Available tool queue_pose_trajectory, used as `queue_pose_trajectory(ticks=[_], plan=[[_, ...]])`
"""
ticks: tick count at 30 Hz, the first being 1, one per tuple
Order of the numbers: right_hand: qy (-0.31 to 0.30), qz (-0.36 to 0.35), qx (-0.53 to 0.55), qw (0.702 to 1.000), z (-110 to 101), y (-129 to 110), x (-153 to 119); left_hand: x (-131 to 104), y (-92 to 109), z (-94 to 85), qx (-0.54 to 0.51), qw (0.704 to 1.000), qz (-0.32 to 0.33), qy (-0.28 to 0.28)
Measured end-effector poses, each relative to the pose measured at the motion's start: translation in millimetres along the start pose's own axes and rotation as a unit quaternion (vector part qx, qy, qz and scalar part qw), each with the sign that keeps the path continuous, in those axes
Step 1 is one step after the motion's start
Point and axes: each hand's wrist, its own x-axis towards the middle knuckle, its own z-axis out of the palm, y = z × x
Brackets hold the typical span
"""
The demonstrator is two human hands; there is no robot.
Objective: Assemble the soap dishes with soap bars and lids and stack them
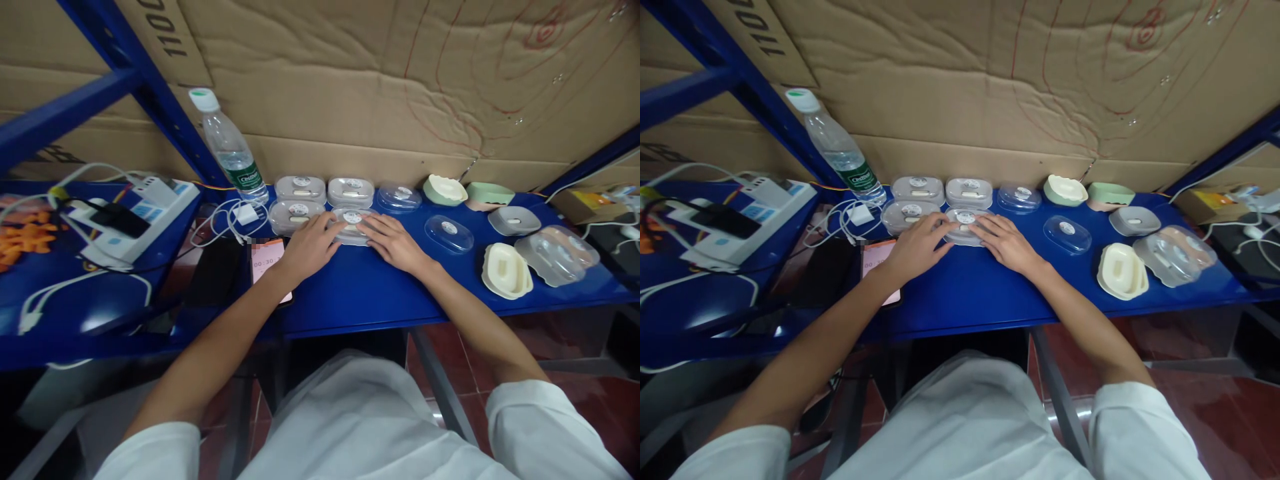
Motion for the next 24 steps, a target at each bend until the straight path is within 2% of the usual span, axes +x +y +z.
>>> queue_pose_trajectory(ticks=[4,9,14,19,22,24], plan=[[0.002,0.055,-0.009,0.998,6,-3,0,-3,-3,5.2,-0.012,1.000,0.021,0.002],[0.000,0.055,0.012,0.998,11,-2,2,0,-10,9.7,-0.008,0.999,0.010,0.043],[0.025,0.072,-0.006,0.997,7,2,2,3,-7,-6.8,0.028,0.994,-0.061,0.087],[0.020,0.087,-0.032,0.995,12,2,5,2,-17,-9.0,0.070,0.981,-0.168,0.063],[0.009,0.089,-0.029,0.996,16,4,6,0,-21,-3.9,0.064,0.981,-0.175,0.050],[0.002,0.091,-0.027,0.995,11,12,5,0,-22,-1.7,0.059,0.983,-0.166,0.047]])
